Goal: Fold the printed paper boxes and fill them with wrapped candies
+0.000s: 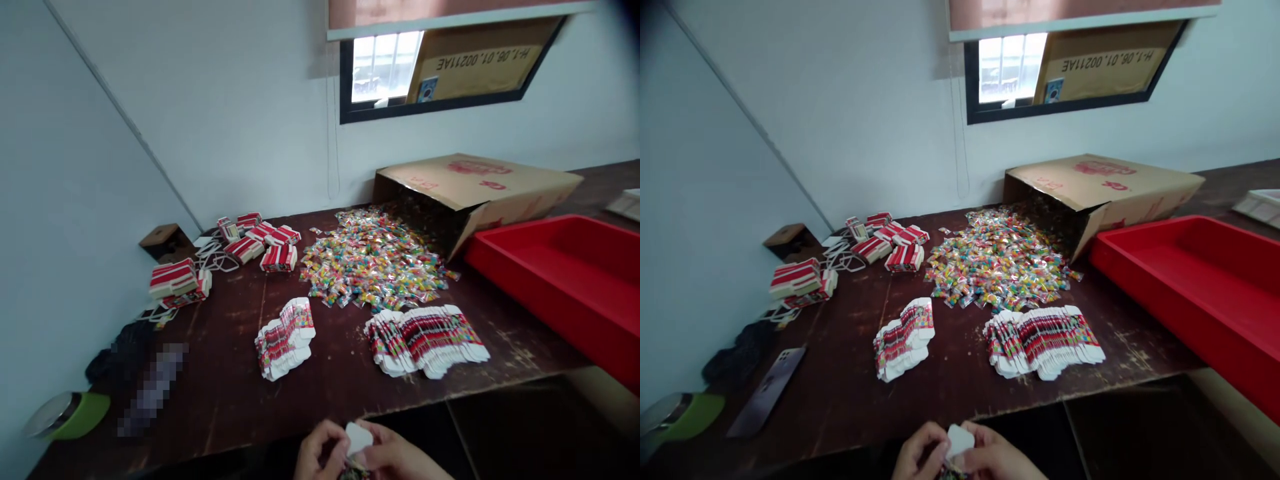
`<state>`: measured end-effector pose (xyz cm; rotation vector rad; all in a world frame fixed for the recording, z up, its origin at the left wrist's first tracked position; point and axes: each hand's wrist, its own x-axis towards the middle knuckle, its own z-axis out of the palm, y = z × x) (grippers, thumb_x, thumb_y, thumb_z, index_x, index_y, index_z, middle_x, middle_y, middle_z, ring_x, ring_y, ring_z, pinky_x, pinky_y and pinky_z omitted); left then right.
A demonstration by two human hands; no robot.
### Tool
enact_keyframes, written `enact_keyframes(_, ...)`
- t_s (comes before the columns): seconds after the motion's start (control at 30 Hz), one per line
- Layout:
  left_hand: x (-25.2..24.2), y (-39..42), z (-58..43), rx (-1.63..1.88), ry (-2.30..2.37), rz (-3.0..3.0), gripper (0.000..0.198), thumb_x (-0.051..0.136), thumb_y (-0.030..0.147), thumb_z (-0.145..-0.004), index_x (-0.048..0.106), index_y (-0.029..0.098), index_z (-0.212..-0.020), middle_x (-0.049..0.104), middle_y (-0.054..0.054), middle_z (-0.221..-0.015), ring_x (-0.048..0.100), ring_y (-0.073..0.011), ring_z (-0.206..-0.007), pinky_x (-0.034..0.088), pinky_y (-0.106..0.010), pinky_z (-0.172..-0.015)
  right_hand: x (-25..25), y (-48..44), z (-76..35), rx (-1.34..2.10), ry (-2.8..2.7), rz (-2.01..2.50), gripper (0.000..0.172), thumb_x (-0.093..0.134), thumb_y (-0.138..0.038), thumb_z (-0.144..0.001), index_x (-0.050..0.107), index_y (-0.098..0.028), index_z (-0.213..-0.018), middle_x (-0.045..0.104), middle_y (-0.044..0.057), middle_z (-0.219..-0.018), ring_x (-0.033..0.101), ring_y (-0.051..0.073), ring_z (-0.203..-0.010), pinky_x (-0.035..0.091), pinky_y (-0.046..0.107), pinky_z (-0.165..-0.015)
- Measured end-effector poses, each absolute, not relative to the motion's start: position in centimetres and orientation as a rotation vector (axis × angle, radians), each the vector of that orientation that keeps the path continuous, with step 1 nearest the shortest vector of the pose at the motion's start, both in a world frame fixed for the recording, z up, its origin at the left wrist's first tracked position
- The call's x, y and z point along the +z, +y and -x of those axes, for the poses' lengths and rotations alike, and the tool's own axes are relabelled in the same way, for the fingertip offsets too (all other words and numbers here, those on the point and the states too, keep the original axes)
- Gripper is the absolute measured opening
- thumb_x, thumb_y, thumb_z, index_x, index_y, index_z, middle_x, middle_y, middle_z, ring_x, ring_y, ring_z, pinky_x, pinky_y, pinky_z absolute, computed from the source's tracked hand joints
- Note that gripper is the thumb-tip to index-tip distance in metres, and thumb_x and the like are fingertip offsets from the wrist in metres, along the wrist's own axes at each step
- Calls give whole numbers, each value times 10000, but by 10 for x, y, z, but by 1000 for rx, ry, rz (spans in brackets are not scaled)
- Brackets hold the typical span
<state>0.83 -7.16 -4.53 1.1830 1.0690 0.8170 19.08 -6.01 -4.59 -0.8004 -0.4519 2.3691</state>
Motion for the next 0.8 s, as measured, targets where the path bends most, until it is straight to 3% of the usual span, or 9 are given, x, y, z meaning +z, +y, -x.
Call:
enact_keyframes(0.07, -47, -74, -12, 806, 983, -901, 470, 650, 388, -758, 520, 248, -1188, 559, 6, -785, 512, -129, -664, 382, -227, -615, -32, -56, -188, 2328, -676, 986, 323, 779, -190, -539, 578, -158, -790, 589, -35, -651, 509, 65, -470, 380, 156, -443)
enact_keyframes(0.13, -48, -73, -15, 748, 895, -679, 609, 656, 311, -720, 431, 270, -1284, 586, -1, -875, 555, -142, -729, 415, -247, -677, -17, -54, -186, 2102, -1040, 1141, 241, 751, -234, -599, 611, -158, -780, 597, -17, -691, 520, 92, -528, 409, 189, -477)
enact_keyframes(0.2, -46, -70, -18, 705, 851, -575, 512, 615, 281, -735, 496, 243, -1232, 616, -30, -963, 589, -181, -864, 432, -300, -800, -4, -52, -186, 1777, -1415, 1176, 143, 683, -289, -734, 647, -151, -716, 597, 11, -745, 539, 124, -665, 440, 230, -603)
enact_keyframes(0.3, -40, -66, -18, 716, 793, -532, 382, 597, 284, -759, 597, 203, -1132, 639, -69, -1041, 583, -237, -1011, 389, -375, -936, 2, -50, -185, 1495, -1671, 1146, 399, 512, -366, -902, 663, -147, -605, 585, 29, -721, 533, 146, -742, 422, 260, -707)
enact_keyframes(0.43, -34, -69, -8, 684, 685, -528, 529, 668, 256, -700, 584, 236, -1222, 592, -94, -1223, 524, -286, -1160, 327, -429, -1024, -4, -51, -184, 1486, -1636, 1194, 264, 586, -375, -868, 756, -182, -811, 640, 51, -800, 590, 168, -781, 447, 260, -710)
enact_keyframes(0.53, -35, -73, 3, 648, 678, -640, 670, 696, 252, -712, 478, 278, -1345, 495, -87, -1364, 442, -292, -1261, 289, -431, -1064, -3, -59, -188, 1425, -1820, 1065, 226, 536, -308, -905, 740, -241, -975, 653, 55, -928, 597, 167, -879, 454, 263, -777)
enact_keyframes(0.63, -36, -74, 9, 617, 718, -742, 723, 677, 297, -751, 383, 281, -1411, 467, -96, -1384, 412, -289, -1285, 287, -418, -1068, 5, -61, -194, 1259, -2106, 954, 244, 526, -268, -906, 690, -279, -1088, 639, 51, -1049, 570, 172, -979, 437, 285, -852)
enact_keyframes(0.7, -33, -71, 9, 615, 790, -819, 716, 655, 295, -764, 369, 264, -1419, 484, -99, -1348, 436, -270, -1251, 307, -390, -1051, 9, -42, -195, 1156, -2284, 870, 212, 534, -262, -901, 706, -272, -1025, 661, 34, -998, 575, 163, -954, 429, 283, -869)
enact_keyframes(0.8, -18, -59, 12, 597, 978, -995, 714, 632, 232, -735, 386, 224, -1405, 573, -77, -1125, 539, -216, -1020, 396, -349, -929, 10, 26, -185, 891, -2417, 948, 234, 485, -267, -929, 718, -243, -914, 687, 19, -929, 590, 142, -934, 434, 240, -868)
